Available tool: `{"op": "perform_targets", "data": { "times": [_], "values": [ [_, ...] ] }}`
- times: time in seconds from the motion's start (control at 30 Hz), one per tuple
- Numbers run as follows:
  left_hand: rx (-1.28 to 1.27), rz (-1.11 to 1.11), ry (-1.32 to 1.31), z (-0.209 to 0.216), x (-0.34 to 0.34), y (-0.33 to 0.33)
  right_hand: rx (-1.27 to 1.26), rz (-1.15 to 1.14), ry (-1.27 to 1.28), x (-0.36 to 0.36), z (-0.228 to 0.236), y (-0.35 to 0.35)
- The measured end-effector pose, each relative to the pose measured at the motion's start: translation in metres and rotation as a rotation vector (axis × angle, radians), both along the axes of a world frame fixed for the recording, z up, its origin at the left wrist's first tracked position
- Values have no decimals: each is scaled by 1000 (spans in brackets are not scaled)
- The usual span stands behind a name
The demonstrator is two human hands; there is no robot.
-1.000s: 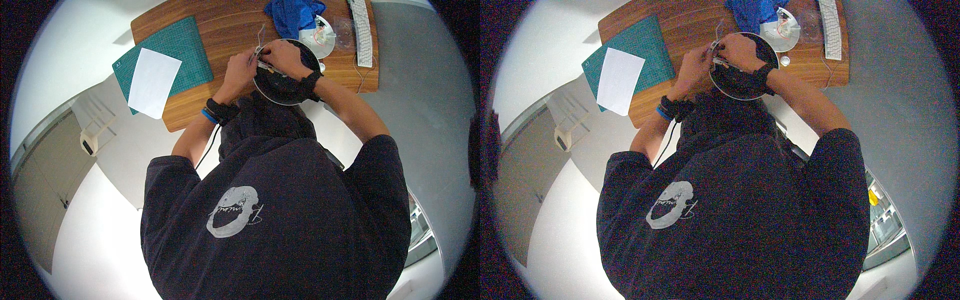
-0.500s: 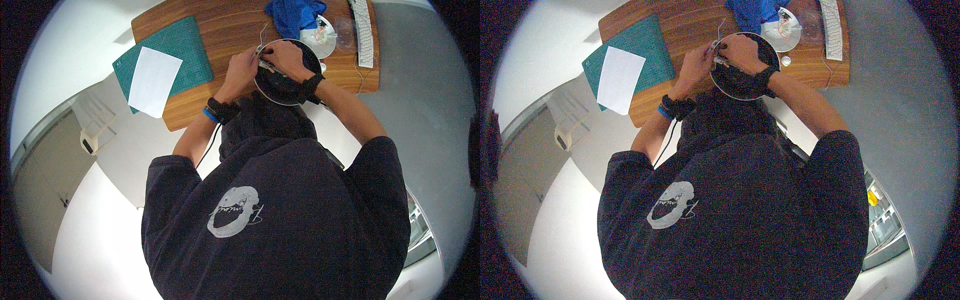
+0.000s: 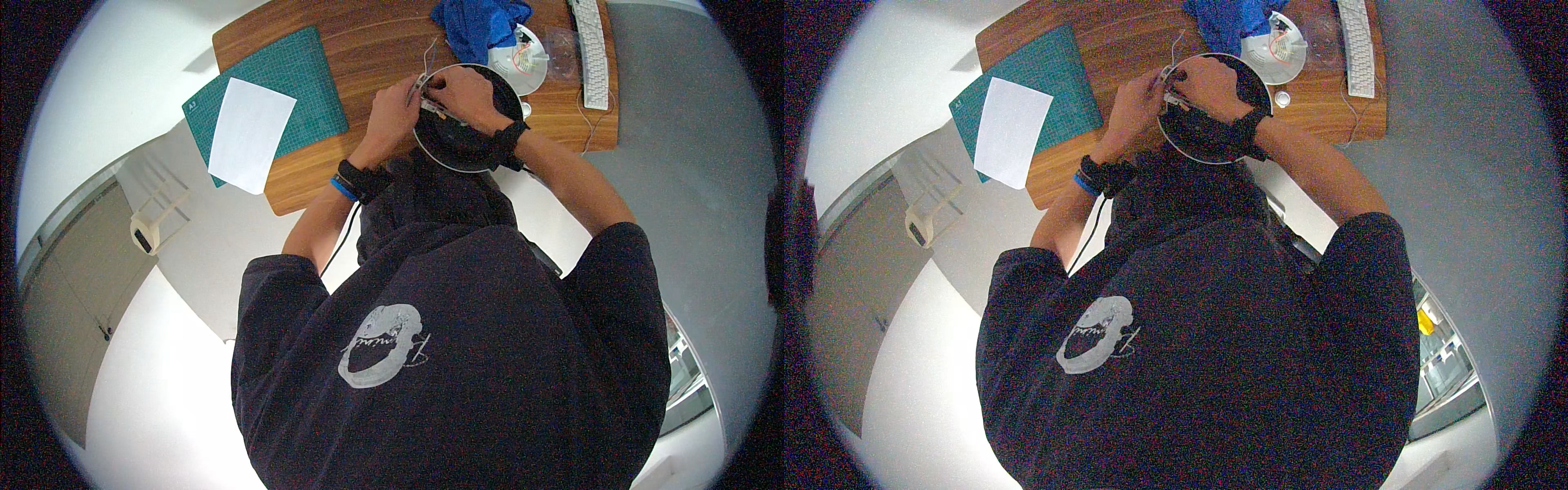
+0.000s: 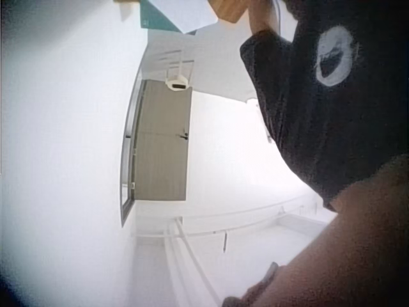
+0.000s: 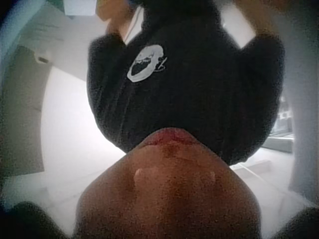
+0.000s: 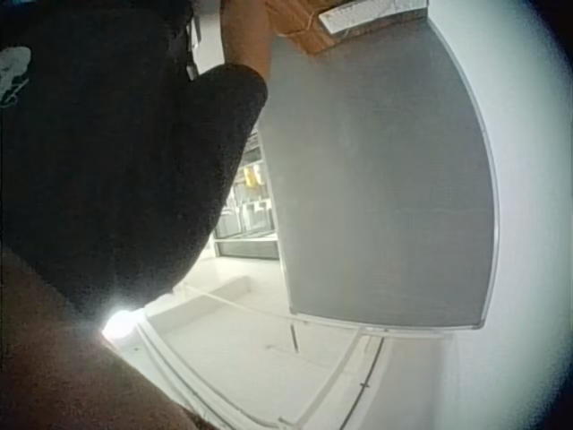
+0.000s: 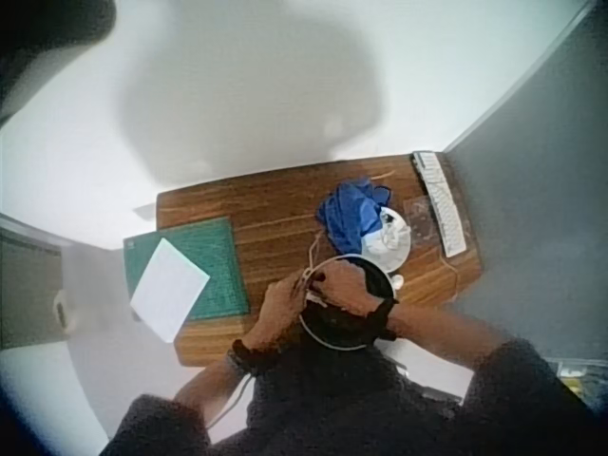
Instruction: The person works at a desk, manipulating wires and small electronic components inside a cylindrical container. They connect wires to a small white device and adjust components within the container throughout the clip.
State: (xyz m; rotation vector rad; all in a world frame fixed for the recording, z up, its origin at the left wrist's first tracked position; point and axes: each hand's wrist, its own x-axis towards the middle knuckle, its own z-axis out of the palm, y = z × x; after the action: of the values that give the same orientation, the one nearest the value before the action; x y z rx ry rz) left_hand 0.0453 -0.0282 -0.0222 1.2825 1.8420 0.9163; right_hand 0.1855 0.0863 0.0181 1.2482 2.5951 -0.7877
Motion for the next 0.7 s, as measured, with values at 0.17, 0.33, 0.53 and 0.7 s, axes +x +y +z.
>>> {"op": "perform_targets", "data": {
  "times": [0.17, 0.33, 0.53, 0.7],
  "values": [
    [-6, -17, 38, -8, 0, -2, 14, 52, 28, 2, -12, 0],
    [41, -3, 51, -7, 0, -2, 7, 65, -14, -3, -13, -1],
    [11, -13, -1, -7, 1, -3, 22, 26, -56, -3, -12, -2],
    [-5, -14, -29, -6, 1, -1, 15, -4, -12, -3, -6, -5]
  ]
}}
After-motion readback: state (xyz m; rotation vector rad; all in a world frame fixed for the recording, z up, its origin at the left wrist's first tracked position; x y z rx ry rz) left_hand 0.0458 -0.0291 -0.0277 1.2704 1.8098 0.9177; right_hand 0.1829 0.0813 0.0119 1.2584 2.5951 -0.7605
